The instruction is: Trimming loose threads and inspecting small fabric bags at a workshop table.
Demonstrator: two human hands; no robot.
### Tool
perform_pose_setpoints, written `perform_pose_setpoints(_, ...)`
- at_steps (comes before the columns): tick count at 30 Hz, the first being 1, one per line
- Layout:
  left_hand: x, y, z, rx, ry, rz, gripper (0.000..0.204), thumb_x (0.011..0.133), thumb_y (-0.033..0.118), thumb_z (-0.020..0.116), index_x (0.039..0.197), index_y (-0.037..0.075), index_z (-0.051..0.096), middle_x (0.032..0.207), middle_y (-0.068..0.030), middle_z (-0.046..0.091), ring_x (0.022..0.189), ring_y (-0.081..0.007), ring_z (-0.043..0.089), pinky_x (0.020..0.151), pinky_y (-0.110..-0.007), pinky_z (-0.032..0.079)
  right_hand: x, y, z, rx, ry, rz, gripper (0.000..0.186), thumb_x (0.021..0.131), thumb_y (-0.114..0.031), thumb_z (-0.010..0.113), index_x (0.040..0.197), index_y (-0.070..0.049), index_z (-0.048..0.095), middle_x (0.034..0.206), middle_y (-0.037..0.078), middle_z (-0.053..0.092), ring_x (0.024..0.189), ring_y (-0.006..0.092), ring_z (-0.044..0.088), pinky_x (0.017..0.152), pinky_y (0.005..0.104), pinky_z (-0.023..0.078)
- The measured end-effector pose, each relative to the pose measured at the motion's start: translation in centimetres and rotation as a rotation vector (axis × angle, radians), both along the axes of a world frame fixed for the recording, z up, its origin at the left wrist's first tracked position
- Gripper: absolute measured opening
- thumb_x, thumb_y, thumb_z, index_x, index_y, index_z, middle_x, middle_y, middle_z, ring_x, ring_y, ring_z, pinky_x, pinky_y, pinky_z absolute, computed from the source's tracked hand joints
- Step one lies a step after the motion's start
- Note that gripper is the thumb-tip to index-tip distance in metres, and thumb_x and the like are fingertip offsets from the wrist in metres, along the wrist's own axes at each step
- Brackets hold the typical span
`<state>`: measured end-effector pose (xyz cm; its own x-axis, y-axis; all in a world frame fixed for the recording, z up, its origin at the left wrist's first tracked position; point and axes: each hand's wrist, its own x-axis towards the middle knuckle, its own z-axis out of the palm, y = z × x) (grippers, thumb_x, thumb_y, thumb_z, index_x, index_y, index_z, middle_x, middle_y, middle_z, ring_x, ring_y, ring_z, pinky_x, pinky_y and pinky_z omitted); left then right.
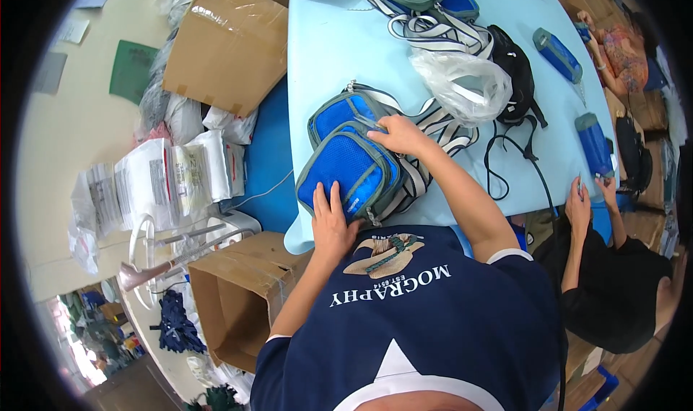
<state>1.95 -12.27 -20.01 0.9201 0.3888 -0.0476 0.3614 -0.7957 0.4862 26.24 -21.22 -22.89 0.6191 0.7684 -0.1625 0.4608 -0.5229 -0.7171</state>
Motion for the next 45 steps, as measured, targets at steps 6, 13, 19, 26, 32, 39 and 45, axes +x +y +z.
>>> perform_pose_setpoints(6, 1.7, 4.4, -2.3, 0.068, -0.287, 0.002, 0.056, 0.063, -0.010, 0.054, 0.117, 0.006, 0.052, 0.128, -0.0228, 0.041, 0.117, -0.0410, 0.040, 0.098, -0.044, 0.035, -1.4, -0.3, 1.6, 0.228, 0.183, -0.114, 0.029, 0.079, -0.026, 0.060, 0.083, 0.003, 0.059, 0.066, 0.015, 0.057, 0.061, 0.0214, 0.054, 0.058, 0.0335, 0.042)
perform_pose_setpoints(13, 5.3, 1.6, 2.1, -0.136, -0.573, 0.078, 0.032, 0.067, 0.010, 0.063, 0.098, 0.004, 0.059, 0.099, -0.0155, 0.056, 0.094, -0.0330, 0.052, 0.083, -0.039, 0.042, -4.7, -0.9, 0.6, 0.359, 0.301, -0.470, 0.028, 0.080, -0.024, 0.061, 0.079, 0.004, 0.057, 0.057, 0.011, 0.055, 0.050, 0.0194, 0.052, 0.052, 0.0320, 0.042)
perform_pose_setpoints(19, 6.5, -1.1, 2.3, -0.054, -0.177, 0.173, 0.031, 0.077, 0.021, 0.062, 0.094, -0.003, 0.057, 0.093, -0.0196, 0.058, 0.089, -0.0340, 0.054, 0.077, -0.041, 0.043, -6.3, -1.2, 2.5, 0.444, 0.255, -0.523, 0.024, 0.082, -0.021, 0.060, 0.076, 0.001, 0.056, 0.056, 0.008, 0.056, 0.049, 0.0141, 0.053, 0.047, 0.0297, 0.042)
perform_pose_setpoints(26, 7.2, -2.2, 1.5, -0.013, -0.387, 0.183, 0.027, 0.081, 0.014, 0.055, 0.097, -0.007, 0.057, 0.096, -0.0224, 0.057, 0.089, -0.0364, 0.054, 0.080, -0.041, 0.043, -7.2, -0.3, 4.2, 0.609, 0.445, -0.584, 0.020, 0.083, -0.019, 0.061, 0.076, -0.001, 0.055, 0.061, 0.001, 0.053, 0.050, 0.0065, 0.048, 0.046, 0.0212, 0.038)
perform_pose_setpoints(32, 7.7, 0.2, -0.5, -0.445, -0.308, 0.230, 0.020, 0.080, 0.017, 0.060, 0.090, 0.000, 0.062, 0.078, -0.0157, 0.062, 0.070, -0.0298, 0.060, 0.065, -0.037, 0.047, -5.8, -1.4, 3.6, 0.589, 0.643, -0.551, 0.017, 0.085, -0.018, 0.057, 0.079, -0.001, 0.057, 0.062, 0.000, 0.053, 0.051, 0.0067, 0.047, 0.047, 0.0235, 0.038)
perform_pose_setpoints(39, 8.9, -0.7, -1.2, -0.442, -0.255, 0.159, 0.027, 0.080, 0.024, 0.063, 0.082, -0.003, 0.061, 0.071, -0.0119, 0.062, 0.065, -0.0200, 0.058, 0.062, -0.030, 0.046, -4.5, -2.3, -2.2, 0.356, 0.204, -0.613, 0.023, 0.089, -0.024, 0.052, 0.083, -0.002, 0.054, 0.058, -0.001, 0.047, 0.046, 0.0059, 0.044, 0.041, 0.0219, 0.037)
perform_pose_setpoints(45, 10.5, -2.1, 0.1, -0.173, -0.190, 0.244, 0.037, 0.079, 0.033, 0.063, 0.090, -0.002, 0.059, 0.084, -0.0183, 0.061, 0.076, -0.0309, 0.060, 0.070, -0.038, 0.047, -5.3, -1.9, -0.6, 0.329, 0.154, -0.743, 0.030, 0.086, -0.024, 0.052, 0.084, 0.005, 0.058, 0.072, 0.022, 0.060, 0.069, 0.0335, 0.059, 0.066, 0.0394, 0.045)
